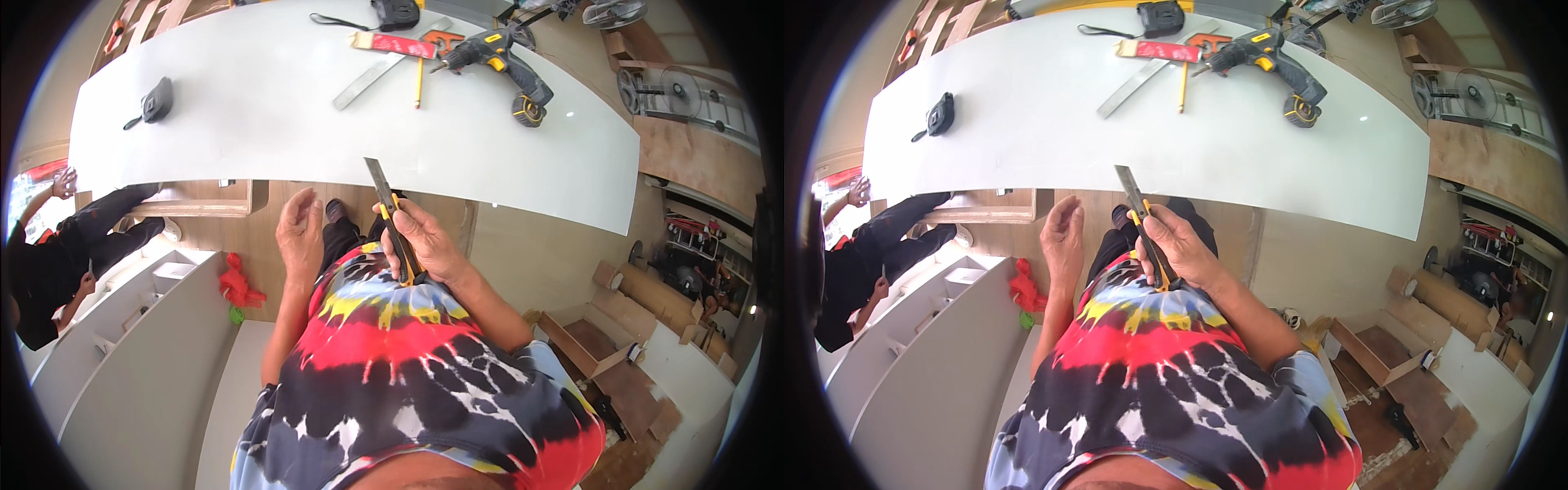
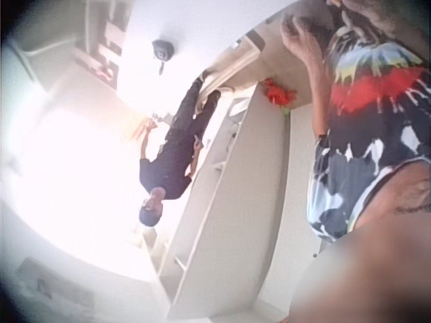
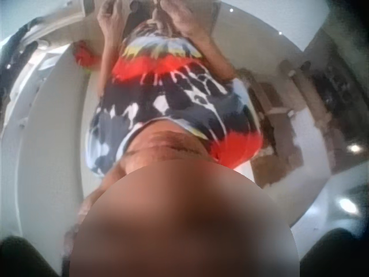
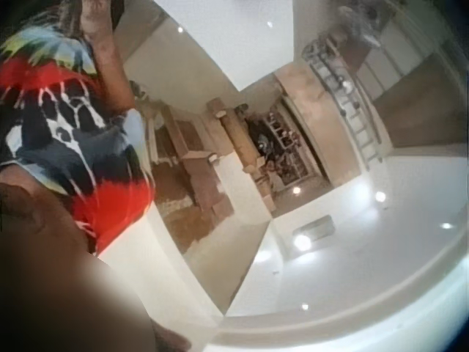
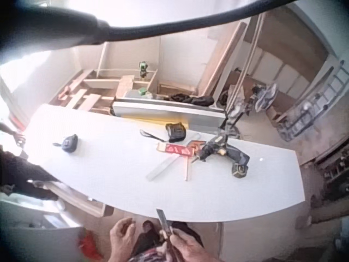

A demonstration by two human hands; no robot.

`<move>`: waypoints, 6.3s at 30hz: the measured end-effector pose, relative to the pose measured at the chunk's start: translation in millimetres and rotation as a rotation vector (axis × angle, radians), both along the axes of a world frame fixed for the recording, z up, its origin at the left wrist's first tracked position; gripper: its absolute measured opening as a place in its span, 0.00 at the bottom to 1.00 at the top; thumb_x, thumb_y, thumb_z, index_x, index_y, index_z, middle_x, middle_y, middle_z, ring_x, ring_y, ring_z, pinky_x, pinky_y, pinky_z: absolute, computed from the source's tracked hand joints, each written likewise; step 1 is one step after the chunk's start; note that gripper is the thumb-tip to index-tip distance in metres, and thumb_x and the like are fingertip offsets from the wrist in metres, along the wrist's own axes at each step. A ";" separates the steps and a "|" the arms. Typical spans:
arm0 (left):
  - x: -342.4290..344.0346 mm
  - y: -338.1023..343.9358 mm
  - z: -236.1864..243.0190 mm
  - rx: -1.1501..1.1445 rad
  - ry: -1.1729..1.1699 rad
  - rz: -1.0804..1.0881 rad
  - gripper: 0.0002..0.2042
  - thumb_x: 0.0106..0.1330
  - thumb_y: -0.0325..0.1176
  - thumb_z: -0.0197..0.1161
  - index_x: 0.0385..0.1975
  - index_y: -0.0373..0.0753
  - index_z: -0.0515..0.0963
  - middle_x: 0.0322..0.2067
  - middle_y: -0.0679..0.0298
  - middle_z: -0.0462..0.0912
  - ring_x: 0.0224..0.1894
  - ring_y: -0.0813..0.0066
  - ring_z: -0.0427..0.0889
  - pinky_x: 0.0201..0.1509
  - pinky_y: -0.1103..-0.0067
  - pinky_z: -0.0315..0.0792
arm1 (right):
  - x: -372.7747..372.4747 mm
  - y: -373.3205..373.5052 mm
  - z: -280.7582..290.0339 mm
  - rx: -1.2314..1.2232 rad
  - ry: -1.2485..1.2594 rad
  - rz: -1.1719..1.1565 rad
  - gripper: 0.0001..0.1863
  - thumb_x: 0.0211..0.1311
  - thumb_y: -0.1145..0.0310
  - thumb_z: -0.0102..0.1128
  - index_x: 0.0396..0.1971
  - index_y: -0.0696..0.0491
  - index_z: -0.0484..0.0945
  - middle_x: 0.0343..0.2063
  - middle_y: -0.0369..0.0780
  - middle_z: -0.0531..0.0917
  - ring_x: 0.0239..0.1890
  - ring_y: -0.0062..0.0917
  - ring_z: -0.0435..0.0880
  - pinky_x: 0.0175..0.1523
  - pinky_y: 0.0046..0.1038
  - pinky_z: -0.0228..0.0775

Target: The person uses a utility knife to score and cut a white laminate sheet placed on a workbench. They repeatedly score along a straight line, then snap the sheet to separate a strip. The person continues to score and remove additional strips from the sheet.

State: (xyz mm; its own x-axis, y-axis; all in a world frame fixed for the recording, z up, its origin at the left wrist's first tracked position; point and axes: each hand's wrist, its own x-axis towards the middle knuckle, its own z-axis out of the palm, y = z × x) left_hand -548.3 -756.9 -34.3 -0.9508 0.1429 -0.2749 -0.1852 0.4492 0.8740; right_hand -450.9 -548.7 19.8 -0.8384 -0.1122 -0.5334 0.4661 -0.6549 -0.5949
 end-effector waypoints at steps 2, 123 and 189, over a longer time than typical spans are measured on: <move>-10.5 5.5 1.4 -0.252 0.248 -0.059 0.18 0.74 0.34 0.62 0.60 0.36 0.78 0.59 0.51 0.80 0.64 0.47 0.76 0.69 0.60 0.68 | -9.3 20.5 -1.7 0.076 0.031 0.084 0.25 0.80 0.49 0.49 0.57 0.57 0.73 0.24 0.36 0.79 0.19 0.16 0.79 0.24 0.20 0.76; -115.0 80.5 -47.7 0.697 -0.220 1.014 0.22 0.67 0.27 0.70 0.58 0.25 0.72 0.55 0.53 0.80 0.53 0.62 0.82 0.57 0.68 0.79 | -107.8 62.5 -12.9 0.410 0.124 0.333 0.23 0.79 0.65 0.51 0.67 0.60 0.64 0.46 0.41 0.81 0.39 0.20 0.84 0.46 0.27 0.83; -130.0 62.2 -42.3 0.766 -0.274 1.289 0.19 0.51 0.30 0.79 0.39 0.25 0.82 0.37 0.56 0.88 0.36 0.71 0.85 0.43 0.72 0.80 | -313.4 -68.0 -31.1 1.671 0.509 1.103 0.17 0.63 0.62 0.71 0.33 0.60 0.76 0.21 0.45 0.84 0.18 0.31 0.85 0.20 0.33 0.76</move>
